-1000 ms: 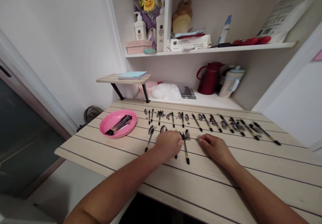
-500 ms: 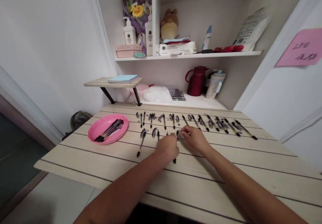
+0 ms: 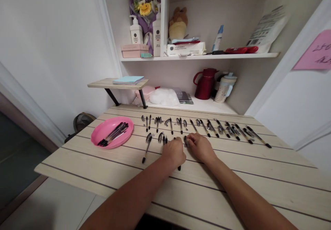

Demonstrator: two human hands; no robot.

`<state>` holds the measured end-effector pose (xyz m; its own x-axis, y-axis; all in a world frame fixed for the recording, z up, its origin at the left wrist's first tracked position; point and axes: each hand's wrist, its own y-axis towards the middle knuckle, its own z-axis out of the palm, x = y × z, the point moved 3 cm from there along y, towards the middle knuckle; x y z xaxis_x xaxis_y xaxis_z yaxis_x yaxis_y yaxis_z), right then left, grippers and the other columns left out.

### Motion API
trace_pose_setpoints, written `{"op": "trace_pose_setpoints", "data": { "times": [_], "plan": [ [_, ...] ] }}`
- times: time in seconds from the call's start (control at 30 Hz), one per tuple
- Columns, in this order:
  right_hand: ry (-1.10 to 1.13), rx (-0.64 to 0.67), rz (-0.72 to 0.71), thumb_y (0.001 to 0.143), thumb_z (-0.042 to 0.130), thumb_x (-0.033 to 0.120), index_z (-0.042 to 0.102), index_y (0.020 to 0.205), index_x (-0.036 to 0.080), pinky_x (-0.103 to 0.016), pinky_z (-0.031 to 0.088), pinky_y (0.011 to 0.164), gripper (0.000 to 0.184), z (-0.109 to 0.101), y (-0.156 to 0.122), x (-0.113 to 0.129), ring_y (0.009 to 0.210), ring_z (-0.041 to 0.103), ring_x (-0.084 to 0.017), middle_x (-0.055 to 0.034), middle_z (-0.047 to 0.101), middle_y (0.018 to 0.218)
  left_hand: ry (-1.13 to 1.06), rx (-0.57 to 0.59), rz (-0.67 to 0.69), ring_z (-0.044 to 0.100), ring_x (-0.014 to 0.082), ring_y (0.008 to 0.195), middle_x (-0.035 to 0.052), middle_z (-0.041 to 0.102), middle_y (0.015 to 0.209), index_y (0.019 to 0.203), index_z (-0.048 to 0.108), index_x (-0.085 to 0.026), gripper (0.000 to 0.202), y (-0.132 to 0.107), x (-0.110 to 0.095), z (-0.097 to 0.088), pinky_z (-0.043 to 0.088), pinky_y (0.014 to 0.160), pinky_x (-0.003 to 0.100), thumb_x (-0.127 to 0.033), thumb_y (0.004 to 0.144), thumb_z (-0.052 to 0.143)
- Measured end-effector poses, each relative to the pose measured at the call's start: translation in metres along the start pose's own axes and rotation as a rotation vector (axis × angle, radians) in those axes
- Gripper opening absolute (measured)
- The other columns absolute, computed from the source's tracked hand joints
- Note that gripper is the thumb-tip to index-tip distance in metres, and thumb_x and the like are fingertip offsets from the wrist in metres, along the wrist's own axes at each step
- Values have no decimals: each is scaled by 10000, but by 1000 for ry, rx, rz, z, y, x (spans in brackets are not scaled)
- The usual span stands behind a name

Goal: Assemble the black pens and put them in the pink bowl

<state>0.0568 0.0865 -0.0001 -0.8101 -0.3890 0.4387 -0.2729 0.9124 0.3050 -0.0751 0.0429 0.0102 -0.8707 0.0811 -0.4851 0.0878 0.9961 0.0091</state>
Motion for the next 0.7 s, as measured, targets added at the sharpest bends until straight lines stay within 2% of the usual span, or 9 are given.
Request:
{"op": "trace_pose_setpoints", "data": {
  "times": [0.07, 0.13, 0.2, 0.3, 0.47, 0.57, 0.7],
  "plan": [
    [0, 7, -11, 801, 425, 237, 619, 785, 213, -242, 333, 604, 196, -1, -1, 0, 729, 550, -160, -29, 630, 786, -13, -21, 3, 589, 288, 882, 152, 630, 893, 941, 529, -163, 339, 2, 1, -3, 422, 742, 364, -129, 608, 578],
    [-2, 2, -5, 800, 427, 226, 629, 808, 217, -245, 337, 610, 202, -2, -2, -1, 741, 552, -163, -30, 630, 801, -125, -73, -2, 598, 257, 822, 119, 634, 848, 920, 543, -171, 332, 5, 6, -12, 427, 700, 331, -139, 594, 596],
    [-6, -8, -5, 803, 428, 217, 639, 833, 221, -245, 342, 618, 213, -4, -3, -1, 752, 555, -164, -33, 628, 811, -383, -91, -48, 594, 191, 672, 60, 624, 733, 928, 547, -175, 332, 9, 15, -23, 424, 600, 274, -160, 601, 602],
    [-36, 6, -36, 814, 436, 236, 654, 846, 235, -242, 341, 608, 220, -6, -5, 5, 726, 557, -156, -30, 623, 809, -888, -38, -154, 490, 96, 444, -20, 545, 555, 960, 541, -151, 336, 14, 29, -40, 342, 439, 197, -194, 632, 596],
    [-267, 102, -112, 836, 446, 344, 652, 782, 215, -257, 297, 534, 249, -5, -11, 23, 637, 555, -157, -58, 602, 801, -1493, -50, -181, 447, 58, 432, -27, 512, 544, 838, 572, -126, 227, 13, 42, -67, 324, 413, 167, -191, 623, 600],
    [-388, 156, -122, 850, 425, 352, 636, 764, 188, -263, 281, 518, 281, 0, -12, 25, 623, 561, -163, -86, 595, 826, -1691, -18, -255, 436, 54, 422, -30, 488, 532, 783, 563, -133, 152, 10, 45, -73, 314, 401, 160, -181, 639, 553],
    [-409, 166, -120, 868, 393, 311, 619, 769, 182, -262, 286, 524, 278, 3, -11, 22, 636, 565, -165, -91, 593, 835, -1757, 15, -314, 439, 57, 416, -30, 474, 525, 768, 550, -136, 130, 10, 46, -73, 313, 400, 160, -170, 649, 510]
  ]
}}
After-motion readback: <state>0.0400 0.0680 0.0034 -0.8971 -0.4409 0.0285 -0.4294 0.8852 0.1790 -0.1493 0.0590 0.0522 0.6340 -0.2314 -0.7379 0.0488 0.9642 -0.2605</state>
